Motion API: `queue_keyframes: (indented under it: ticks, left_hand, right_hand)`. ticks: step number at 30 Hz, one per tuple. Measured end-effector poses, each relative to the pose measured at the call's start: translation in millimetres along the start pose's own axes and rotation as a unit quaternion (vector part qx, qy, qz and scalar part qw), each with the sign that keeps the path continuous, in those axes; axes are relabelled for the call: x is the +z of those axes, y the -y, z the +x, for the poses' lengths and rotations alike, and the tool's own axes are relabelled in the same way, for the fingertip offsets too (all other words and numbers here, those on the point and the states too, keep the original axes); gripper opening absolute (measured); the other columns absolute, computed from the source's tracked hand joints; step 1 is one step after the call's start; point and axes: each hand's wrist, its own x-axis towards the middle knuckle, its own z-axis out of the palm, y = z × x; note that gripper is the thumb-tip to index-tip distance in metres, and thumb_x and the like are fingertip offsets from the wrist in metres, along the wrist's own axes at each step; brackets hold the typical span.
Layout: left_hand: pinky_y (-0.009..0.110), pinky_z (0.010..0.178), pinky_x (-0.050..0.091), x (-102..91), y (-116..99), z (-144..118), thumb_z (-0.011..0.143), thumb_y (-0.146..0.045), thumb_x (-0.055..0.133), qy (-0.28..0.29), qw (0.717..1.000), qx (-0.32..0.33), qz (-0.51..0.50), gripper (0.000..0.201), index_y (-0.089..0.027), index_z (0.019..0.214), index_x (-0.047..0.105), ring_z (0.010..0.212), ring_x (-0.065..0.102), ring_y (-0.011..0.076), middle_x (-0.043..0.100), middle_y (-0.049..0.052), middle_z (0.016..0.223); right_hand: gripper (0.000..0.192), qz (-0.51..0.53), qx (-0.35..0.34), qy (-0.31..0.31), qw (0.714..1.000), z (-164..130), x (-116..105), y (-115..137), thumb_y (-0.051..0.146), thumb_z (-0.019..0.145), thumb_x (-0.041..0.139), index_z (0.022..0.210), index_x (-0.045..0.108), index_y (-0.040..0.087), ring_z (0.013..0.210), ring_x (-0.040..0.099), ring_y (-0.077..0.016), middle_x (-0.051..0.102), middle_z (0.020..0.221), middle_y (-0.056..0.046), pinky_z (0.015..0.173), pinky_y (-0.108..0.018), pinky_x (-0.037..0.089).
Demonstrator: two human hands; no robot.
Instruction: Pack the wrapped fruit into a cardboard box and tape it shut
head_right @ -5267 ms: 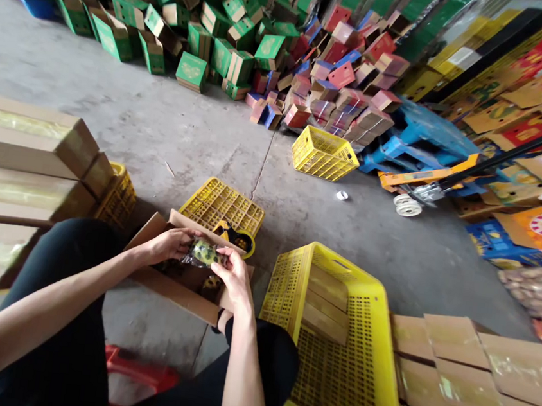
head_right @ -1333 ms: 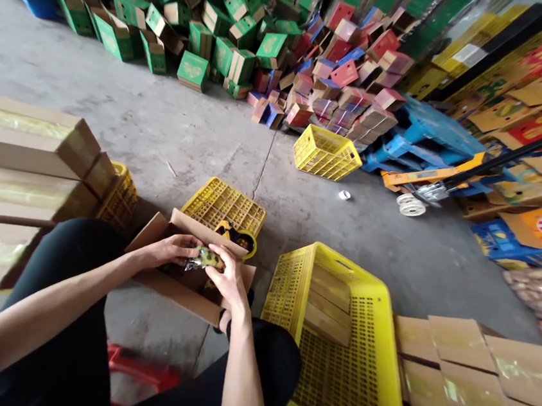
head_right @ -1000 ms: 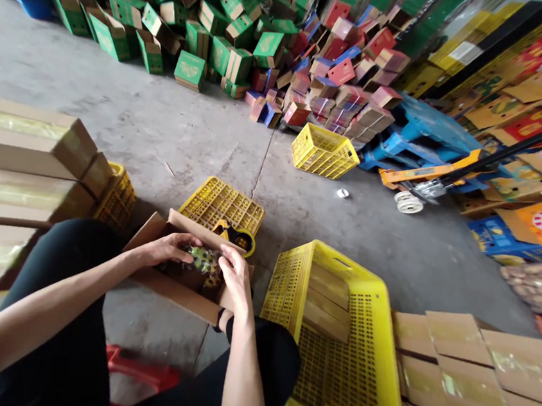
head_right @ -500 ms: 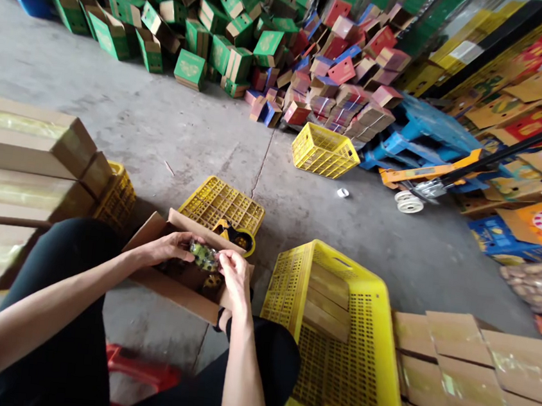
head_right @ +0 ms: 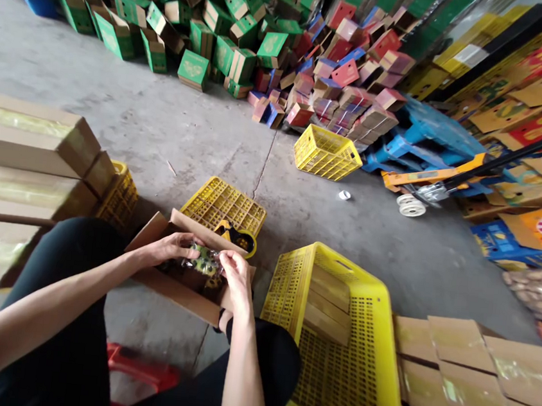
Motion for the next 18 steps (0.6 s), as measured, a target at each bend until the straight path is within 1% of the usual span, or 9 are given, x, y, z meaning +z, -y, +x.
queue_keyframes:
  ticks: [2,3,5,8,10,12,13,15,18]
  left_hand:
    - [0.032,0.084,0.052,1.2,-2.0,-1.7,0.072,-0.047,0.096,0.006,1.0,-0.009,-0.007,0.05,-0.016,0.107,0.078,0.085,0.071,0.0201,0.079,0.006,0.096]
    - [0.032,0.084,0.052,1.8,-3.2,-2.5,0.074,-0.048,0.095,0.009,1.0,-0.012,-0.011,0.048,-0.016,0.105,0.078,0.085,0.071,0.0205,0.079,0.007,0.095]
    - [0.033,0.084,0.052,3.2,-5.9,-3.7,0.075,-0.049,0.094,0.016,1.0,-0.015,-0.016,0.045,-0.015,0.1,0.079,0.084,0.072,0.0211,0.079,0.007,0.093]
    - [0.033,0.083,0.052,4.7,-8.9,-4.8,0.076,-0.05,0.093,0.031,0.999,-0.02,-0.006,0.043,-0.015,0.095,0.079,0.082,0.071,0.0217,0.079,0.007,0.089]
    - [0.032,0.08,0.051,5.3,-8.9,-5.2,0.076,-0.051,0.093,0.038,0.999,-0.028,0.005,0.044,-0.015,0.096,0.079,0.08,0.071,0.0216,0.078,0.006,0.086]
    - [0.031,0.078,0.051,5.4,-7.3,-5.4,0.078,-0.054,0.091,0.032,0.999,-0.031,0.009,0.047,-0.015,0.101,0.079,0.081,0.07,0.0215,0.078,0.006,0.088]
    - [0.031,0.078,0.051,5.3,-6.1,-5.4,0.08,-0.057,0.089,0.025,0.999,-0.032,0.006,0.05,-0.015,0.106,0.079,0.084,0.071,0.022,0.078,0.007,0.092]
    - [0.031,0.081,0.053,4.5,-3.8,-4.8,0.084,-0.063,0.084,0.008,0.999,-0.034,-0.014,0.058,-0.017,0.119,0.077,0.096,0.072,0.0244,0.078,0.01,0.109]
    - [0.036,0.09,0.055,3.1,-2.7,-3.3,0.085,-0.069,0.079,0.008,0.997,-0.029,-0.072,0.07,-0.019,0.133,0.072,0.111,0.071,0.0287,0.073,0.015,0.132]
  right_hand:
    - [0.043,-0.003,-0.003,0.023,1.0,-0.3,-0.3,0.2,0.063,0.075,0.086,0.093,0.075,0.025,0.088,0.069,-0.0221,0.076,0.092,-0.003,0.076,-0.031,0.056]
    - [0.042,-0.008,-0.006,0.037,0.999,-0.9,-0.3,0.3,0.061,0.076,0.087,0.095,0.076,0.025,0.089,0.07,-0.0222,0.076,0.092,-0.002,0.077,-0.031,0.056]
    - [0.041,-0.027,-0.021,0.061,0.998,-2.9,0.2,0.7,0.056,0.077,0.088,0.104,0.077,0.027,0.096,0.071,-0.0229,0.077,0.101,-0.002,0.082,-0.032,0.057]
    - [0.046,-0.069,-0.046,0.083,0.993,-5.8,1.2,0.5,0.05,0.078,0.089,0.117,0.078,0.03,0.109,0.071,-0.0251,0.078,0.118,-0.003,0.095,-0.037,0.058]
    - [0.049,-0.083,-0.055,0.104,0.99,-6.8,1.5,0.1,0.048,0.077,0.09,0.121,0.078,0.03,0.114,0.071,-0.0271,0.078,0.121,-0.003,0.102,-0.042,0.056]
    - [0.049,-0.088,-0.061,0.116,0.987,-6.8,1.2,0.5,0.046,0.077,0.091,0.122,0.079,0.031,0.117,0.071,-0.029,0.079,0.122,-0.003,0.108,-0.046,0.054]
    - [0.049,-0.091,-0.063,0.114,0.987,-6.5,0.8,1.2,0.046,0.077,0.091,0.122,0.079,0.031,0.118,0.071,-0.0299,0.08,0.122,-0.004,0.11,-0.048,0.053]
    - [0.05,-0.088,-0.061,0.101,0.989,-5.9,-0.6,3.6,0.045,0.076,0.092,0.121,0.08,0.031,0.12,0.071,-0.031,0.08,0.124,-0.005,0.11,-0.049,0.053]
    - [0.05,-0.038,-0.05,0.117,0.991,-5.1,-2.7,7.5,0.047,0.077,0.091,0.122,0.08,0.029,0.117,0.073,-0.0306,0.08,0.123,-0.006,0.105,-0.047,0.057]
